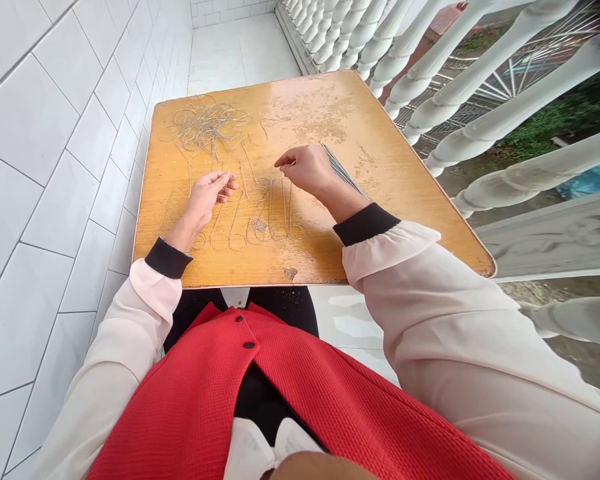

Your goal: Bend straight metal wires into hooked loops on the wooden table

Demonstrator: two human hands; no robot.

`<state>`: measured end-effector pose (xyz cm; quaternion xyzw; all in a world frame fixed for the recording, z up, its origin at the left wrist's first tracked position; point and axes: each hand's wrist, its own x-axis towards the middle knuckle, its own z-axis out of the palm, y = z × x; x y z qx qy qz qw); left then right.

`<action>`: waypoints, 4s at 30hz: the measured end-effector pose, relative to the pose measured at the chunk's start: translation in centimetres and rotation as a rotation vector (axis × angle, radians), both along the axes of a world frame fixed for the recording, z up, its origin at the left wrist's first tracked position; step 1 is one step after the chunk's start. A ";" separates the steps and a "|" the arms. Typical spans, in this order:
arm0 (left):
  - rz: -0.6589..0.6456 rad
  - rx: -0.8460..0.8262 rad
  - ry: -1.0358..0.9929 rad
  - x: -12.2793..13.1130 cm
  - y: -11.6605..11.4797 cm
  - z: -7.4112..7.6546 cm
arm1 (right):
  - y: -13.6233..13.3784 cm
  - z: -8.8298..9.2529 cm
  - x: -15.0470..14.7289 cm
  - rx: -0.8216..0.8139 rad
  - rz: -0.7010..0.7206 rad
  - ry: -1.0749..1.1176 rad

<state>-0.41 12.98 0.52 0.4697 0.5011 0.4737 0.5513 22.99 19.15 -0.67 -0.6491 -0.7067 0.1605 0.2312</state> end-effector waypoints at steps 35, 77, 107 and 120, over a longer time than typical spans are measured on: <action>-0.428 0.598 1.077 5.5 7.8 -3.0 | 1.8 -0.1 -2.3 -0.125 0.113 -0.358; -0.549 0.902 1.255 3.9 7.1 -3.3 | 0.5 2.9 -2.7 -0.259 0.150 -0.473; -0.437 0.845 1.260 0.6 8.2 -3.8 | 0.7 0.7 -3.0 -0.116 0.179 -0.434; -0.395 0.828 1.277 2.0 10.1 -4.5 | 0.0 0.9 -3.2 -0.133 0.150 -0.430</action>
